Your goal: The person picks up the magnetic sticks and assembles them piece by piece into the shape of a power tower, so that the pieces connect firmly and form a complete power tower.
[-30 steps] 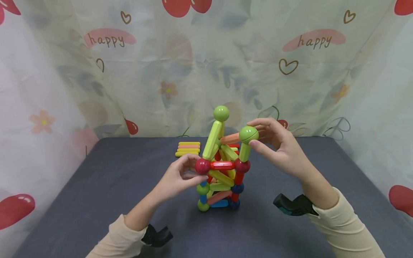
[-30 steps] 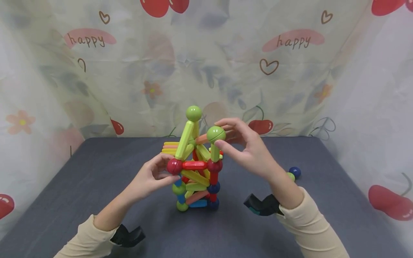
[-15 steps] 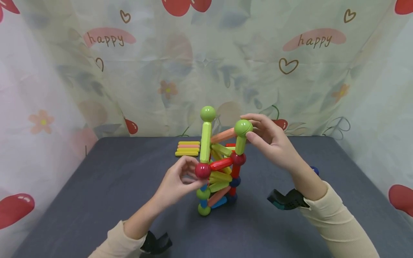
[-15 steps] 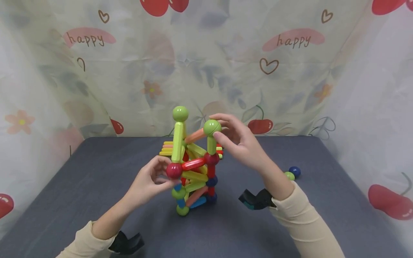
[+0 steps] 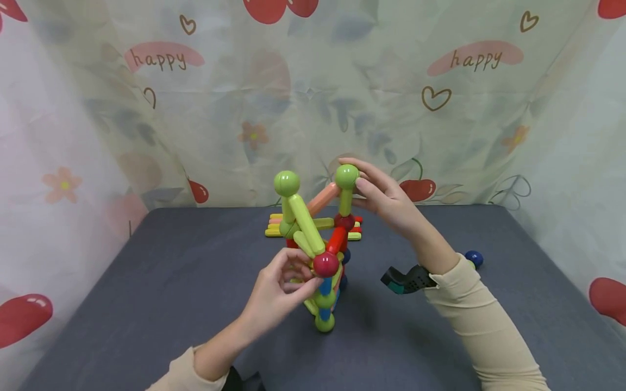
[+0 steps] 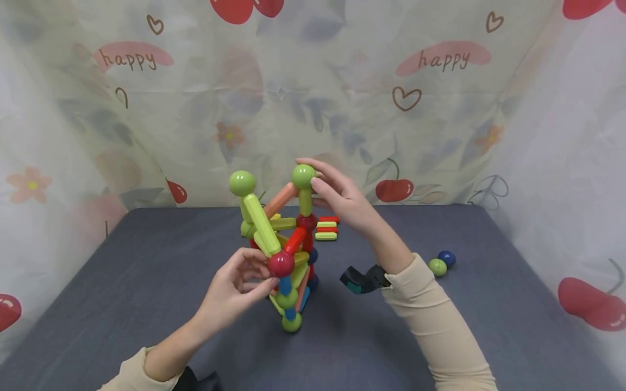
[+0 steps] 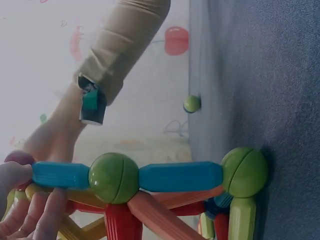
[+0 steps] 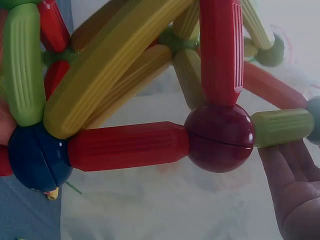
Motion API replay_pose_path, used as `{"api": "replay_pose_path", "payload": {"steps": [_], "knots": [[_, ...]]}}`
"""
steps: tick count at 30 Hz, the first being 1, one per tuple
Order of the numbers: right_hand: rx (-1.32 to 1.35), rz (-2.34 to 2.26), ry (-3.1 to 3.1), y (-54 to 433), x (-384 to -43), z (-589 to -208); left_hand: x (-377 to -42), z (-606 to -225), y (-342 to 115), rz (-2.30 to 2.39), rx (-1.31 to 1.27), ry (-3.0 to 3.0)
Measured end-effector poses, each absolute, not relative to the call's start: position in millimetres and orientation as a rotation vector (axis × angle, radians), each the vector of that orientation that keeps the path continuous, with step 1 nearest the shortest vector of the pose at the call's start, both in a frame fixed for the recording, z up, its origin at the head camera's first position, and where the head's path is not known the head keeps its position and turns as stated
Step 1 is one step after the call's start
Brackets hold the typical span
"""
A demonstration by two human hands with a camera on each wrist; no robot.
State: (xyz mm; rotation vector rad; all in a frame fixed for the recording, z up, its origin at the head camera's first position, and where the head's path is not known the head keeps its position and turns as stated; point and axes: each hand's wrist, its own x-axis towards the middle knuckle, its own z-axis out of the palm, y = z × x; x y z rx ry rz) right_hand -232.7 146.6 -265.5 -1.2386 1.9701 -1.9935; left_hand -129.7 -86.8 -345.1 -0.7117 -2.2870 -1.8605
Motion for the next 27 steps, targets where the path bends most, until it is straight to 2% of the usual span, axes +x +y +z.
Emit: {"api": "replay_pose_path", "payload": {"steps": [5,11,16,20,27], "knots": [[-1.269,-2.008,1.848,141.2,-239.4,-266.3,-137.3,-344.9,-95.6,-1.769,-0.71,-2.193],[-1.259,-2.021,1.819,141.9,-241.1,-267.3,-165.1,-345.7,-117.6,-1.617,-0.543,-2.24],[-1.253,-2.022,1.816,142.5,-241.7,-268.1,-184.1,-357.1,-125.8,-1.724,-0.634,-2.469],[-1.231,-2.005,1.837,141.9,-241.8,-268.3,-184.9,-363.4,-127.2,-1.714,-0.696,-2.507],[-1.098,-1.858,2.09,145.9,-243.4,-273.0,-174.1,-361.7,-136.1,-1.664,-0.634,-2.523]]}}
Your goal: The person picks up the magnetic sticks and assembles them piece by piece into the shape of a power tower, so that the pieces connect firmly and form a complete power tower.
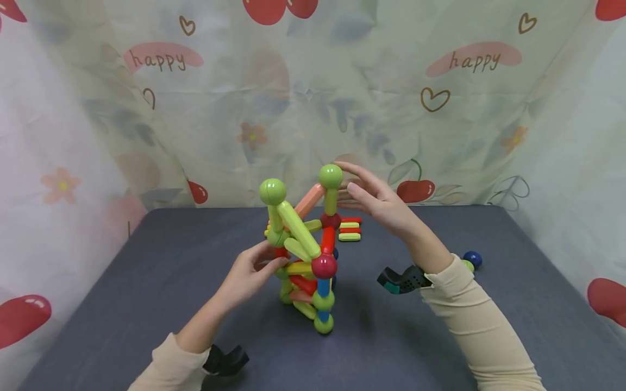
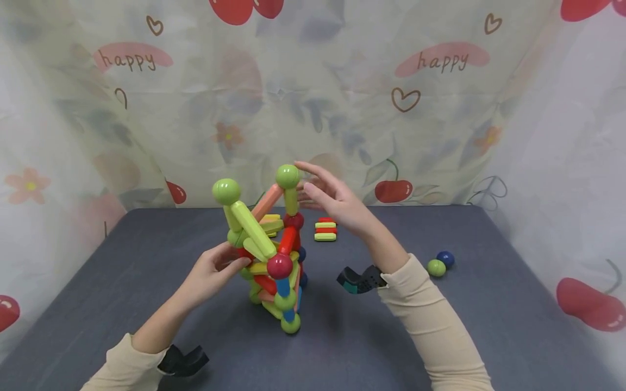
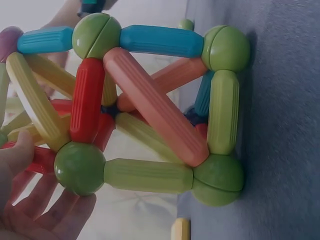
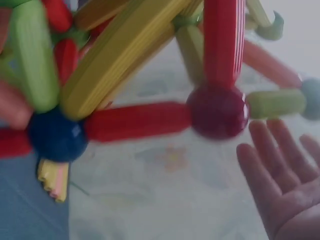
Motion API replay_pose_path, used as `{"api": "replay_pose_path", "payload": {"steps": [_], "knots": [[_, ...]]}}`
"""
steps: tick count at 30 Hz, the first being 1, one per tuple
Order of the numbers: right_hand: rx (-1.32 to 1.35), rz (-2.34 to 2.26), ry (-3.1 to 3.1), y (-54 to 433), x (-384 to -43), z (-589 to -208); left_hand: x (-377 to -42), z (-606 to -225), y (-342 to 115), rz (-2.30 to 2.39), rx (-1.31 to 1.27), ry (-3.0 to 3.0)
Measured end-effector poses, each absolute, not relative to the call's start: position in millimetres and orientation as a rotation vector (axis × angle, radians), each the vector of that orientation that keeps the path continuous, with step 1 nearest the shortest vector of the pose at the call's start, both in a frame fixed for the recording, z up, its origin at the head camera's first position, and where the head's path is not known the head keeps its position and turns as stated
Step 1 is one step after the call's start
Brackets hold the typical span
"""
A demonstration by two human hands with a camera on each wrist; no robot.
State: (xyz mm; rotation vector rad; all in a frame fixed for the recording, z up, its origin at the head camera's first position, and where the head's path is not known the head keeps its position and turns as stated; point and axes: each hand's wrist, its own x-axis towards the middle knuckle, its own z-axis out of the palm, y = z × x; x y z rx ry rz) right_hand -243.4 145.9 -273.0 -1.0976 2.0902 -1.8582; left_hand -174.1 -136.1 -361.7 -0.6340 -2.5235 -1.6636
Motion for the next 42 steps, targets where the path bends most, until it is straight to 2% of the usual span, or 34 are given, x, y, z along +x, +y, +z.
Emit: {"api": "replay_pose_path", "payload": {"steps": [5,12,17,38,42], "knots": [[-0.884,-1.685,2.346,152.1,-258.7,-295.5,-166.1,-361.0,-151.8,-1.63,-0.57,-2.547],[-0.635,-1.274,2.63,167.7,-294.5,-357.4,-162.4,-358.8,-178.0,-1.618,-0.553,-2.572],[-0.552,-1.101,2.745,169.6,-305.9,-383.2,-165.1,-357.4,-192.6,-1.609,-0.554,-2.597],[-0.412,-0.586,3.001,151.1,-308.0,-401.3,-172.1,-358.5,-202.1,-1.713,-0.605,-2.637],[-0.456,-0.675,2.982,154.1,-303.4,-395.0,-173.1,-360.5,-198.4,-1.738,-0.635,-2.621]]}}
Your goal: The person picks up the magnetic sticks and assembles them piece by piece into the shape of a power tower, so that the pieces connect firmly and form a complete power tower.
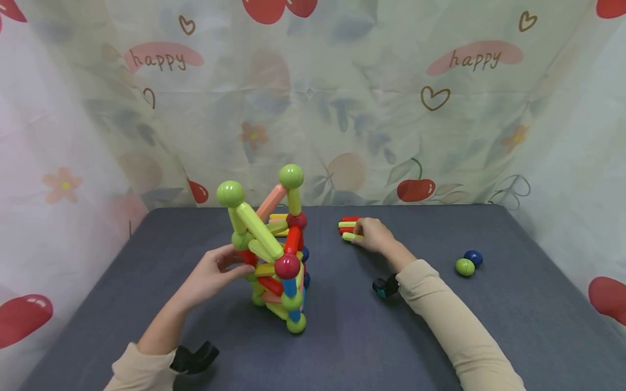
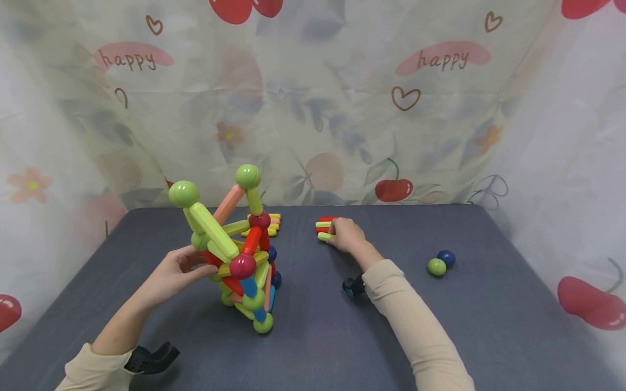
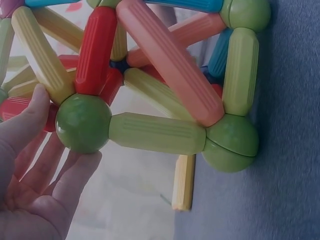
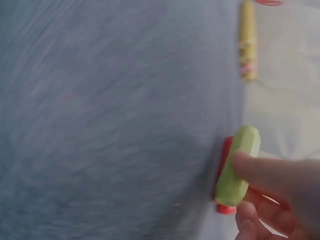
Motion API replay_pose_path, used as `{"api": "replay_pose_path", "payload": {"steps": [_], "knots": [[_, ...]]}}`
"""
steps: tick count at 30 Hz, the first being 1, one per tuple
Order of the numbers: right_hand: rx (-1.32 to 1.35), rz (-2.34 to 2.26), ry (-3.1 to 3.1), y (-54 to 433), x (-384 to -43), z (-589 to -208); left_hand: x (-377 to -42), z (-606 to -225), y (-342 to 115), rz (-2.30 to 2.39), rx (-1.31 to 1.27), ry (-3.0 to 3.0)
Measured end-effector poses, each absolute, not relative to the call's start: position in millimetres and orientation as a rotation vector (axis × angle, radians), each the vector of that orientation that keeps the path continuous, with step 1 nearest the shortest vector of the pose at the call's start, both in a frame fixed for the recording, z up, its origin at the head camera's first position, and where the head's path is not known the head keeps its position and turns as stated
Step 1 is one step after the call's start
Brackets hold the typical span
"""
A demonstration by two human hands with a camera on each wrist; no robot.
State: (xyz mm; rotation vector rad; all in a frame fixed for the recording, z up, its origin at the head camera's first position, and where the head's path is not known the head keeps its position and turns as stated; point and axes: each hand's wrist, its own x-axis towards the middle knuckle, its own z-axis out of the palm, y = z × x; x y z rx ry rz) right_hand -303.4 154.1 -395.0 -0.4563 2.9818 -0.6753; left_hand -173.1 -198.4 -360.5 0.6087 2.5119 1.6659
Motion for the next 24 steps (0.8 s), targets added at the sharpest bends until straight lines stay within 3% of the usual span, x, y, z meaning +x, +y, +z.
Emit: {"api": "replay_pose_path", "payload": {"steps": [9,13,19,24], "knots": [[-0.636,-1.551,2.688,156.7,-261.2,-321.6,-175.3,-364.1,-175.4,1.687,0.655,2.517],[-0.896,-1.873,2.424,154.9,-227.2,-295.2,-177.1,-363.9,-161.9,1.713,0.681,2.499],[-1.448,-1.862,2.128,145.4,-190.5,-282.8,-182.7,-366.1,-144.2,1.737,0.758,2.476],[-1.515,-1.751,2.233,142.7,-181.3,-285.6,-186.6,-367.6,-133.1,1.725,0.78,2.468]]}}
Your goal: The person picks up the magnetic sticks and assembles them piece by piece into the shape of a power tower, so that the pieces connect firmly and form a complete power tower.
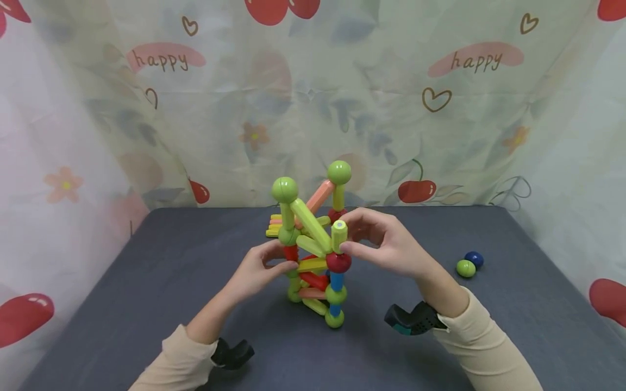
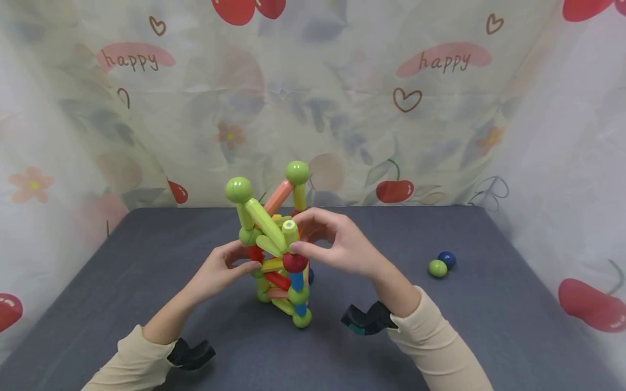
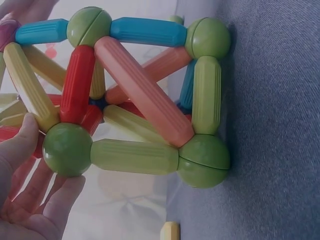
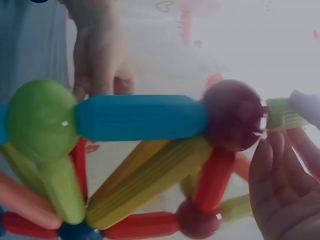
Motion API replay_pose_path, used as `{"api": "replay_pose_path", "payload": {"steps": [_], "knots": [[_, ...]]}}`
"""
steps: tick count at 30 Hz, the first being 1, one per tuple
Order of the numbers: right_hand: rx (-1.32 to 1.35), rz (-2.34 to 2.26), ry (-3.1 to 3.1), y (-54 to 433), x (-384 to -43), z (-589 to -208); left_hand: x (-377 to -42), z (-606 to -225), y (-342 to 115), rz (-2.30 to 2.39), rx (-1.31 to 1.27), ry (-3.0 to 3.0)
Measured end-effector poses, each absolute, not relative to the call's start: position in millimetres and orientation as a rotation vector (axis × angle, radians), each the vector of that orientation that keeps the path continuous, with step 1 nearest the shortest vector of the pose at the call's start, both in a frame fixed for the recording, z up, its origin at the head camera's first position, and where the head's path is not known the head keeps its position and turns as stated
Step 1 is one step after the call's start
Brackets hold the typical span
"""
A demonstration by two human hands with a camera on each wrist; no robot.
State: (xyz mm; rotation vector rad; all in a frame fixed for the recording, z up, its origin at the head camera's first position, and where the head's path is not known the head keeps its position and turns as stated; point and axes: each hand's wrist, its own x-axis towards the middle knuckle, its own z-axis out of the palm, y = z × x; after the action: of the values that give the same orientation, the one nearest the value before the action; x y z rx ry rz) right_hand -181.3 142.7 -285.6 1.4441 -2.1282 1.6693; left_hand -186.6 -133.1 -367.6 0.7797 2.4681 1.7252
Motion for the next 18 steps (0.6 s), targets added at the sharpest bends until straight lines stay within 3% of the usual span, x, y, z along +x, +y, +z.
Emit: {"api": "replay_pose_path", "payload": {"steps": [13,18], "knots": [[1.303,1.598,-2.239,150.3,-176.5,-296.0,-186.1,-365.7,-129.9,1.696,0.743,2.503],[1.181,1.437,-2.272,174.3,-178.2,-296.2,-186.7,-366.0,-129.0,1.703,0.74,2.481]]}}
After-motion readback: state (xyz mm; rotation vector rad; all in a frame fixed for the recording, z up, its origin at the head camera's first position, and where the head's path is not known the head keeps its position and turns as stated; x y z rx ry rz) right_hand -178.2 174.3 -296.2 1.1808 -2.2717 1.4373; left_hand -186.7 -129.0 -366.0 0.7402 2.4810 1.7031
